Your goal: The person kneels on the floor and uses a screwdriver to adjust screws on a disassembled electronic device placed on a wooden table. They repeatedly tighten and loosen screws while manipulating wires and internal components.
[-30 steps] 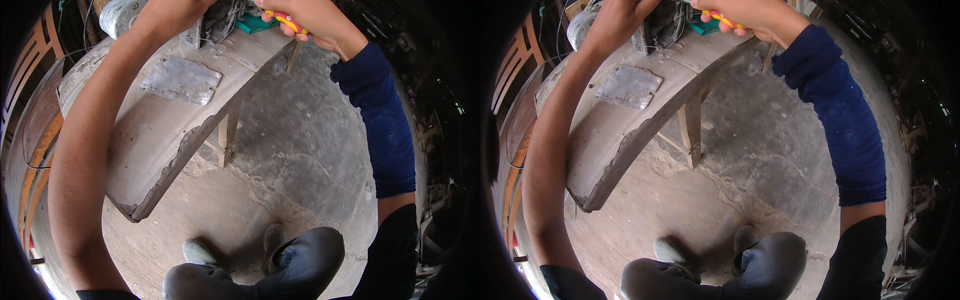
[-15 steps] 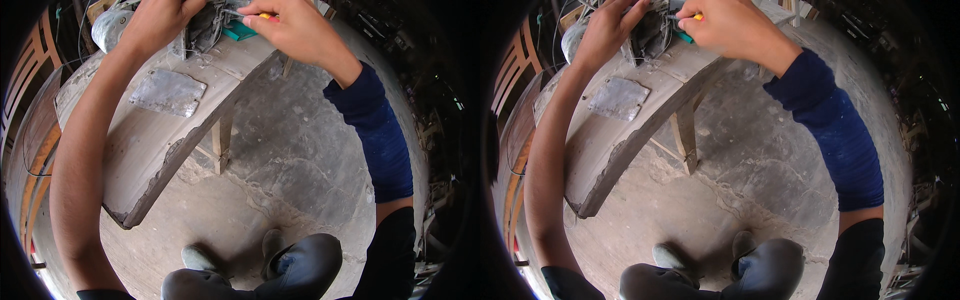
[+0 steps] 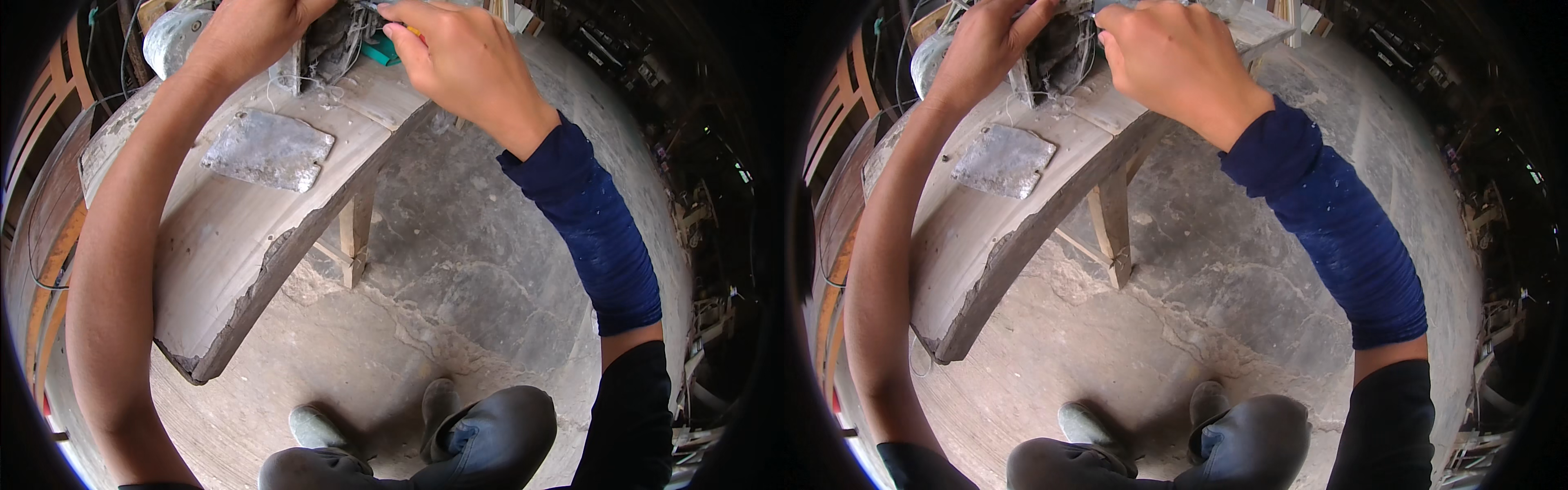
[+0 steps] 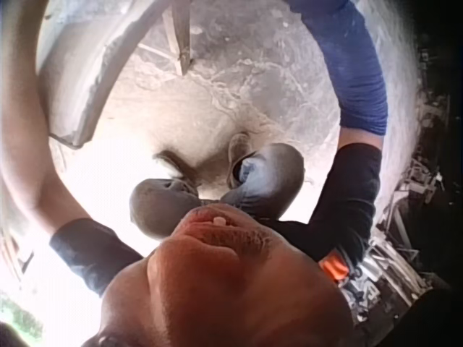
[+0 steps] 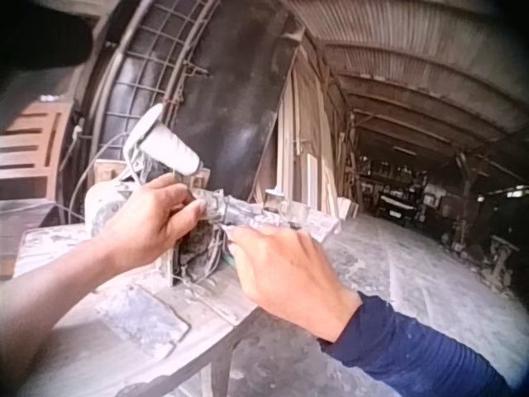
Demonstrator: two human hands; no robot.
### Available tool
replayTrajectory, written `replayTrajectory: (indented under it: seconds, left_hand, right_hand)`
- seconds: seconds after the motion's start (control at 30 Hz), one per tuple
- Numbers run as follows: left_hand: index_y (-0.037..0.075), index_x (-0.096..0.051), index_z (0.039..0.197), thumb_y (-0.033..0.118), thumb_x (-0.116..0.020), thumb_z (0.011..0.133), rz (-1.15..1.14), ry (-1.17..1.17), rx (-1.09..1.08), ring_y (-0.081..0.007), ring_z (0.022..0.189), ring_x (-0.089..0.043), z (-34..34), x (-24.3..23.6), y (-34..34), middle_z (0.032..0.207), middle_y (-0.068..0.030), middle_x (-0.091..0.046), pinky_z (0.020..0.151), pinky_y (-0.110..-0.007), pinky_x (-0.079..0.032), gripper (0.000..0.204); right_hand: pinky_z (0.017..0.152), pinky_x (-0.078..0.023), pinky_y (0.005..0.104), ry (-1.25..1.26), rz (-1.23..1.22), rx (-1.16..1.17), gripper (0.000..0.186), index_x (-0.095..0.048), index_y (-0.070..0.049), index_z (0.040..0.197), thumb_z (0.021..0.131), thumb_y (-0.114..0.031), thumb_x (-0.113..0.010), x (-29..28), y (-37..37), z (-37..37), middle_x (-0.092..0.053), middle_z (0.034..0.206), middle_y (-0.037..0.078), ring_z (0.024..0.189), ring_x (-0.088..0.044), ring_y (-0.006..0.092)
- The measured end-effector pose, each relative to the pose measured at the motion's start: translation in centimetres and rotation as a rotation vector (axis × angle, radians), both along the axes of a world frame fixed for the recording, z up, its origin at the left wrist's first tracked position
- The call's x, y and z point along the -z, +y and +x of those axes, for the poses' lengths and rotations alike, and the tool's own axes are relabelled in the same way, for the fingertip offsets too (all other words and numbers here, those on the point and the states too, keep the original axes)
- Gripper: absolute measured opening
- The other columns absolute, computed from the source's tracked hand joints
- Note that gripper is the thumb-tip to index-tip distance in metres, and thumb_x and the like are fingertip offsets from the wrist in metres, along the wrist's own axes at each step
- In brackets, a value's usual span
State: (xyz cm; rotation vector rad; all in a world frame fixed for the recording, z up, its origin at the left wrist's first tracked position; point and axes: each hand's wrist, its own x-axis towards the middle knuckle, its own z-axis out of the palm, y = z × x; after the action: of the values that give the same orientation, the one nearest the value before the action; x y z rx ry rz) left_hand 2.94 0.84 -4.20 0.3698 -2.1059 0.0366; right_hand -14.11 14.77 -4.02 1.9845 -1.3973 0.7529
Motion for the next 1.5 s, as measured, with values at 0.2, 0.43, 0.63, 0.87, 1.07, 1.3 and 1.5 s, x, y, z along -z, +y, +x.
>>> replayTrajectory:
  seconds: [0.2,0.43,0.63,0.87,1.07,1.3,1.5]
  left_hand:
    - [-0.005,-0.063,0.084,0.025,-0.059,0.098,0.014,-0.003,-0.021,-0.0364,0.082,-0.061,0.0,0.2,-0.1,0.088,-0.0196,-0.058,0.074,-0.043,-0.049,0.033]
    - [-0.005,-0.063,0.084,0.025,-0.059,0.098,-0.009,-0.015,-0.033,-0.0345,0.08,-0.061,0.2,0.0,-0.2,0.086,-0.0187,-0.058,0.072,-0.043,-0.049,0.033]
    - [-0.005,-0.064,0.083,0.024,-0.06,0.097,-0.009,-0.004,-0.037,-0.0344,0.079,-0.061,0.2,0.0,-0.1,0.084,-0.0184,-0.058,0.071,-0.043,-0.048,0.032]
    - [-0.005,-0.066,0.087,0.022,-0.061,0.096,0.011,-0.019,-0.024,-0.0341,0.077,-0.061,0.2,-0.3,0.4,0.083,-0.0181,-0.058,0.07,-0.042,-0.048,0.029]
    - [-0.005,-0.067,0.089,0.021,-0.062,0.096,0.033,-0.003,-0.028,-0.0333,0.074,-0.06,0.3,0.0,0.4,0.081,-0.0174,-0.057,0.067,-0.042,-0.048,0.027]
    - [0.001,-0.066,0.113,0.03,-0.058,0.101,-0.008,-0.067,-0.036,-0.0314,0.079,-0.059,0.7,0.6,-1.7,0.091,-0.0147,-0.059,0.075,-0.036,-0.048,0.033]
    - [-0.005,-0.066,0.087,0.019,-0.064,0.095,0.035,0.001,-0.06,-0.0312,0.072,-0.059,0.2,-0.3,0.9,0.079,-0.0162,-0.056,0.064,-0.04,-0.047,0.026]
  right_hand:
    - [0.057,-0.047,0.041,-0.224,0.481,0.026,0.018,-0.066,0.006,0.078,0.084,-0.009,-0.058,-5.6,0.4,1.1,-0.063,0.065,0.021,0.058,-0.063,0.0259]
    - [0.053,-0.045,0.0339,-0.367,0.467,-0.096,0.02,-0.069,0.006,0.086,0.087,-0.011,-0.06,-4.5,-1.4,-0.6,-0.062,0.064,0.011,0.054,-0.055,0.0146]
    - [0.044,-0.041,0.0266,-0.632,0.681,0.035,0.021,-0.07,0.005,0.093,0.092,-0.013,-0.061,-6.0,-0.2,0.5,-0.059,0.065,0.003,0.049,-0.054,0.0102]
    - [0.038,-0.043,0.0244,-0.717,0.914,-0.015,0.019,-0.069,0.0,0.096,0.092,-0.018,-0.063,-5.8,0.1,-1.0,-0.064,0.072,0.006,0.046,-0.056,0.0099]
    - [0.035,-0.035,0.017,-0.731,0.814,-0.058,0.028,-0.07,-0.002,0.111,0.095,-0.024,-0.064,-2.1,0.8,-2.6,-0.064,0.078,0.004,0.046,-0.05,0.0028]
    - [0.069,-0.052,0.0334,-0.245,0.135,-0.097,0.026,-0.071,-0.002,0.113,0.094,-0.019,-0.064,1.0,-0.4,-2.5,-0.073,0.088,0.013,0.073,-0.069,0.0218]
    - [0.067,-0.053,0.0355,-0.181,-0.026,-0.078,0.023,-0.071,-0.002,0.109,0.092,-0.017,-0.064,2.1,-0.9,-1.7,-0.071,0.085,0.019,0.073,-0.07,0.0303]
